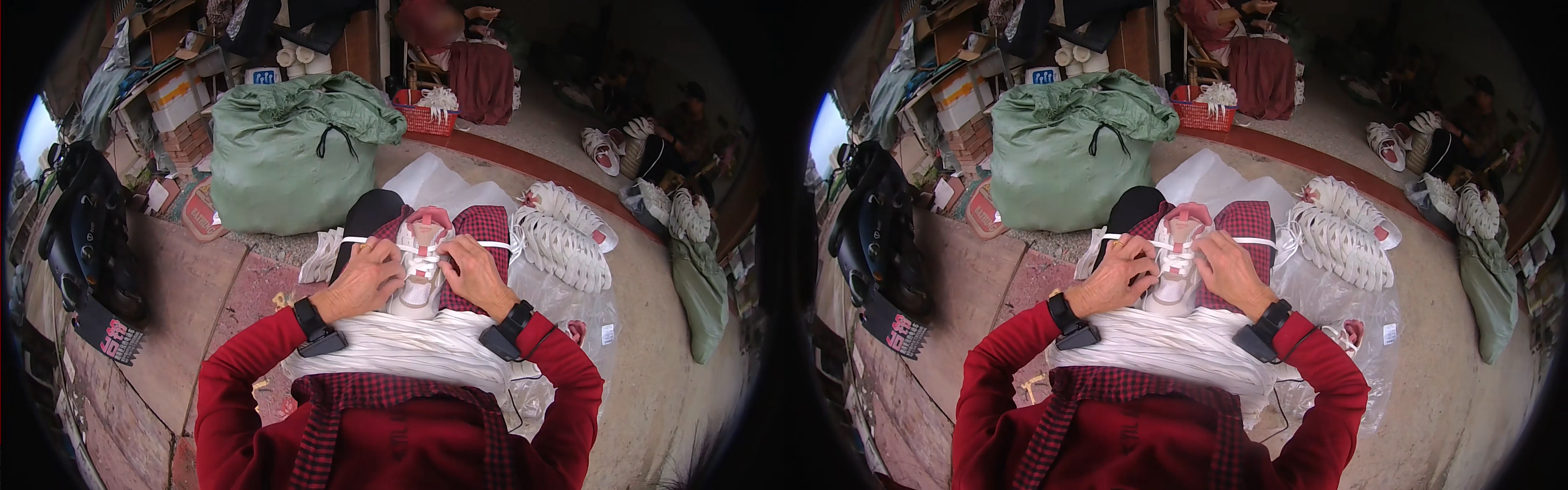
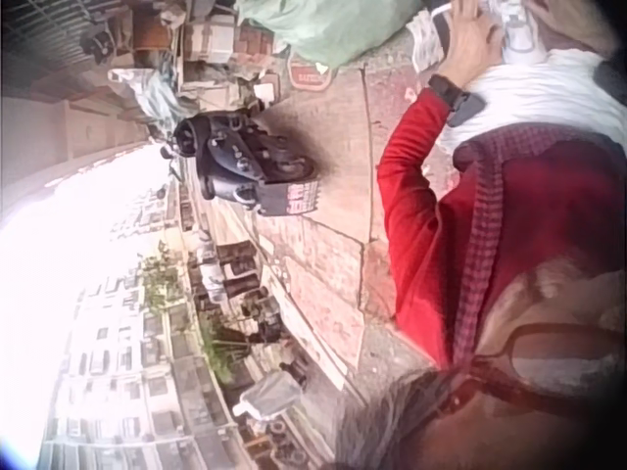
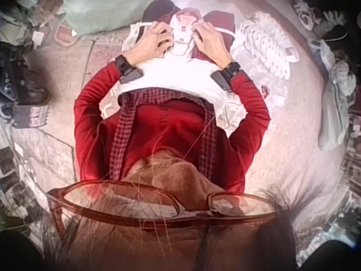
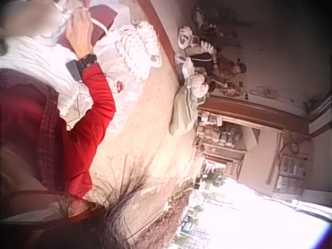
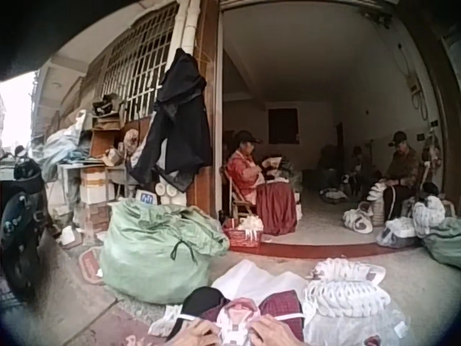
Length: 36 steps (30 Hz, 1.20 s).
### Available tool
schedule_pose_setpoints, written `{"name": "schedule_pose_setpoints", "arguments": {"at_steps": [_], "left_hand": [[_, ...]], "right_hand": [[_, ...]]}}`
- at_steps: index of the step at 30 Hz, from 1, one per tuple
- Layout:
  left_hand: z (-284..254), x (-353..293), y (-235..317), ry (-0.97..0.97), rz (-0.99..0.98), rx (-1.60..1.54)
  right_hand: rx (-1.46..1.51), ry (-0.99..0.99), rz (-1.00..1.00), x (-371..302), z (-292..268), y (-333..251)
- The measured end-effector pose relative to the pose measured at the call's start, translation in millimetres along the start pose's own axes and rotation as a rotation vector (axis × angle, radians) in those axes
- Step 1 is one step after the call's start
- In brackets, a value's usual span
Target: Insert white laces into a pink and white shoe.
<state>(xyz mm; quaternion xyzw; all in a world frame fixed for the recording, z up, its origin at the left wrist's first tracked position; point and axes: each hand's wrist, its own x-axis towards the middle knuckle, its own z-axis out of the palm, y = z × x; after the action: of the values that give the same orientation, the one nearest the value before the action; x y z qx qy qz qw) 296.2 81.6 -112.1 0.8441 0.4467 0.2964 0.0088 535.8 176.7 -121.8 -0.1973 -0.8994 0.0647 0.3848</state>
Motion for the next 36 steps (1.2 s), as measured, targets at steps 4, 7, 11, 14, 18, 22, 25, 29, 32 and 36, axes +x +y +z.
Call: {"name": "schedule_pose_setpoints", "arguments": {"at_steps": [4,7,11,14,18,22,25,29,32,36], "left_hand": [[-3,-1,2,-0.018,-0.012,-0.035],[1,0,-1,-0.018,-0.002,-0.073],[2,-1,-6,-0.017,-0.002,-0.07],[-5,4,-2,-0.072,-0.055,-0.08],[-17,16,-2,0.145,-0.092,-0.045],[-12,26,-27,0.095,-0.169,0.185],[0,38,-32,0.059,-0.091,0.194],[2,42,-40,-0.067,-0.078,0.065],[2,39,-60,-0.05,-0.096,-0.071],[2,33,-69,-0.033,-0.122,-0.16]], "right_hand": [[-0.009,0.026,0.032,3,2,-4],[-0.035,0.025,0.046,9,0,-8],[0.111,-0.187,0.083,13,-15,-5],[0.155,-0.304,0.038,22,-21,0],[-0.067,-0.425,0.007,43,-35,-6],[0.009,-0.164,0.1,46,-44,8],[-0.064,-0.195,0.173,30,-21,6],[-0.164,-0.317,0.358,36,-17,0],[0.031,-0.182,0.318,30,-18,9],[0.063,-0.006,0.487,15,-42,26]]}}
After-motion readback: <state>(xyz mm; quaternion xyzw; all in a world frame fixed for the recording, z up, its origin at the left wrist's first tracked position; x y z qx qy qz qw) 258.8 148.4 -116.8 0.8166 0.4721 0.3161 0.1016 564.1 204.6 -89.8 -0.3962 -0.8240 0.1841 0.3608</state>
